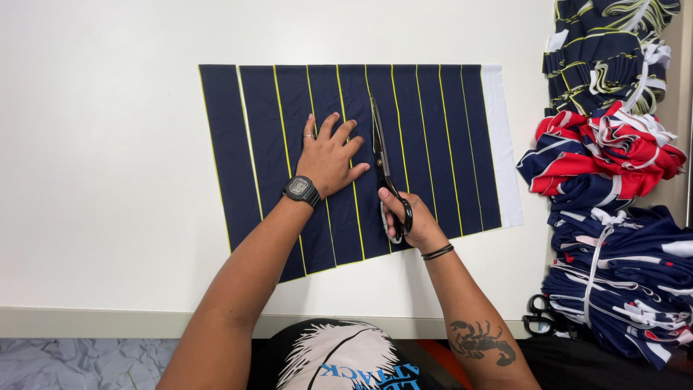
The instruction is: The person uses shears to cut a large piece of dark blue fabric with yellow guide lines into multiple vertical strips. They hold the fabric steady with their left hand while cutting along the lines with their right hand.
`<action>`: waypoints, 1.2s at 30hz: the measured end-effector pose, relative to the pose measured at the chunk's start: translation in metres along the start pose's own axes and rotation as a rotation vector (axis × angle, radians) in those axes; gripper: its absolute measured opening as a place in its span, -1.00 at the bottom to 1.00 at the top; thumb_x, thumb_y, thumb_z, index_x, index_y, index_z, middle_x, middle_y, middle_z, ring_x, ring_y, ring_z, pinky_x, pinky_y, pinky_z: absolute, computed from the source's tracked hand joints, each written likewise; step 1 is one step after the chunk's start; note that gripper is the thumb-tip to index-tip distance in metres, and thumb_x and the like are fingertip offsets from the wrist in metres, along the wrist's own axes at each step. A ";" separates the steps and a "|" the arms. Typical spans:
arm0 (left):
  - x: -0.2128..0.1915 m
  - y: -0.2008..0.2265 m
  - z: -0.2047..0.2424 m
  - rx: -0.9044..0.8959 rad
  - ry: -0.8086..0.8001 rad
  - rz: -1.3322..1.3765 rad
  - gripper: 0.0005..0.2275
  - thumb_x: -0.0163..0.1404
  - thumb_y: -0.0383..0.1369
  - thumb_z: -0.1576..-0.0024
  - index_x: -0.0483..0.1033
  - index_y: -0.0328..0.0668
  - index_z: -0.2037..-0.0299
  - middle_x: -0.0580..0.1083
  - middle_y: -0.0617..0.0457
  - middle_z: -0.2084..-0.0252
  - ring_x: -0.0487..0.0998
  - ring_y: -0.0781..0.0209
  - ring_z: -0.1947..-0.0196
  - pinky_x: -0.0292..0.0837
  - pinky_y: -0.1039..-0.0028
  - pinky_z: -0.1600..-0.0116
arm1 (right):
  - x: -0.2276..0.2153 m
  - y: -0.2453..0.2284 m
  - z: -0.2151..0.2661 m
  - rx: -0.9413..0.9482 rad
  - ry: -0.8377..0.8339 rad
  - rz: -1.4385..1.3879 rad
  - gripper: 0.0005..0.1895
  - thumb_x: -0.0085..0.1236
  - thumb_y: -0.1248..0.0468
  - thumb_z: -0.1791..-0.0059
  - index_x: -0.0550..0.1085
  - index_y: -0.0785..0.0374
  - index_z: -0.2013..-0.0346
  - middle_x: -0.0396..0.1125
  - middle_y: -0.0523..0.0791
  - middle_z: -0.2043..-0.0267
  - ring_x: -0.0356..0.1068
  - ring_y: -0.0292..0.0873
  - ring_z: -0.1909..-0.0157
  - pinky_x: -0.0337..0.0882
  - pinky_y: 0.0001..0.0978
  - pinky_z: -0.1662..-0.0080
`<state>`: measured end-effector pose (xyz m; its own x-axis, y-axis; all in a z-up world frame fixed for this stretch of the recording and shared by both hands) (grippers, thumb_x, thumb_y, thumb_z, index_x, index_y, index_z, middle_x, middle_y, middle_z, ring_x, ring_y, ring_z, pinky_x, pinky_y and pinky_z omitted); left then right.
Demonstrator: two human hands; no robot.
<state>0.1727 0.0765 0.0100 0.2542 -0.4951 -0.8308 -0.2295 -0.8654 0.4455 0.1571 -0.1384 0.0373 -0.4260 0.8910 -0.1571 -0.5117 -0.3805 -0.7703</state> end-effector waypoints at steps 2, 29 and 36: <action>-0.001 0.001 0.001 -0.001 -0.008 -0.008 -0.57 0.19 0.04 0.03 0.58 0.02 0.05 0.37 0.01 -0.26 0.19 -0.13 -0.36 -0.09 -0.34 -0.35 | 0.000 0.001 0.001 0.004 0.000 -0.005 -0.51 0.21 -0.10 0.03 0.36 0.22 0.58 0.22 -0.19 0.75 0.27 -0.30 0.77 0.30 -0.52 0.68; 0.015 -0.039 -0.057 -0.093 -0.005 -0.085 -0.54 0.12 0.06 -0.05 0.52 0.05 -0.08 0.31 0.03 -0.31 0.14 -0.12 -0.39 -0.19 -0.33 -0.38 | -0.004 -0.029 -0.034 0.017 -0.057 -0.043 -0.43 0.05 -0.24 0.02 0.44 0.23 0.50 0.27 -0.17 0.72 0.34 -0.26 0.71 0.37 -0.46 0.61; 0.014 -0.038 -0.058 -0.093 -0.008 -0.092 -0.52 0.11 0.07 -0.05 0.52 0.05 -0.10 0.31 0.03 -0.32 0.13 -0.12 -0.39 -0.19 -0.33 -0.38 | -0.003 -0.030 -0.036 0.011 -0.048 -0.038 -0.43 0.05 -0.24 0.02 0.43 0.22 0.51 0.25 -0.16 0.73 0.31 -0.27 0.73 0.36 -0.46 0.63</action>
<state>0.2394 0.0982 0.0010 0.2623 -0.4128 -0.8722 -0.1177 -0.9108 0.3957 0.2006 -0.1203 0.0386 -0.4408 0.8923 -0.0977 -0.5363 -0.3491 -0.7684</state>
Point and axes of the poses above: each hand's wrist, its own z-axis away from the middle knuckle, its own x-axis out of the palm, y = z × x, the point moved 2 cm from there along -z, towards the middle knuckle
